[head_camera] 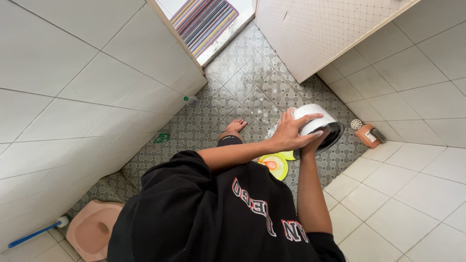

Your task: Washing a metal pot with a soapy sponge in a bathroom area.

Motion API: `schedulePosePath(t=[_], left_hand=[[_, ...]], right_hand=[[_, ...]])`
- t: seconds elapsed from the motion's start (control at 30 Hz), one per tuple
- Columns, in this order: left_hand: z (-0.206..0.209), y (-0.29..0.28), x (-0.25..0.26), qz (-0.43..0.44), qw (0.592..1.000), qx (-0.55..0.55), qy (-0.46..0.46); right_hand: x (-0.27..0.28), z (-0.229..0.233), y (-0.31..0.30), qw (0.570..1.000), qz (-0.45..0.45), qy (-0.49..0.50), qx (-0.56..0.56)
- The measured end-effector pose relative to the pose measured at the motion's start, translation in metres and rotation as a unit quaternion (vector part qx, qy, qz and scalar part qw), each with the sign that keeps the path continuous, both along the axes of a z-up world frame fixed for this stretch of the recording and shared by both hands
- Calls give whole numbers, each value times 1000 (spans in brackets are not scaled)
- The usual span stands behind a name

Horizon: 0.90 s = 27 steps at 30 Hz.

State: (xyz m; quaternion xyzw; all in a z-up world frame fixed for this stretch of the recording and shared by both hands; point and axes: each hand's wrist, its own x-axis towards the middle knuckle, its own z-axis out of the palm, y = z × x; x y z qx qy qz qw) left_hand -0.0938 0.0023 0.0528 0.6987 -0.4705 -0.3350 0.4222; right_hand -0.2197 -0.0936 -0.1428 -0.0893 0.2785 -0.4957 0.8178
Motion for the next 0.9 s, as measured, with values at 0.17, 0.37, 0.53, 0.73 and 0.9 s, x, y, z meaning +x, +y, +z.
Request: schedulePosePath(t=[0.17, 0.37, 0.53, 0.73, 0.9], left_hand=[[-9, -10, 10, 100, 994, -33, -16], [-31, 12, 5, 128, 991, -42, -21], [-14, 30, -3, -15, 998, -38, 53], [-3, 32, -9, -60, 991, -57, 109], [-18, 24, 2, -35, 989, -84, 119]], right_hand=[[-12, 25, -10, 424, 251, 720, -488], [26, 103, 68, 971, 190, 114, -91], [-14, -16, 64, 989, 120, 76, -39], [-14, -17, 67, 990, 121, 3, -68], [10, 92, 59, 991, 8, 107, -84]])
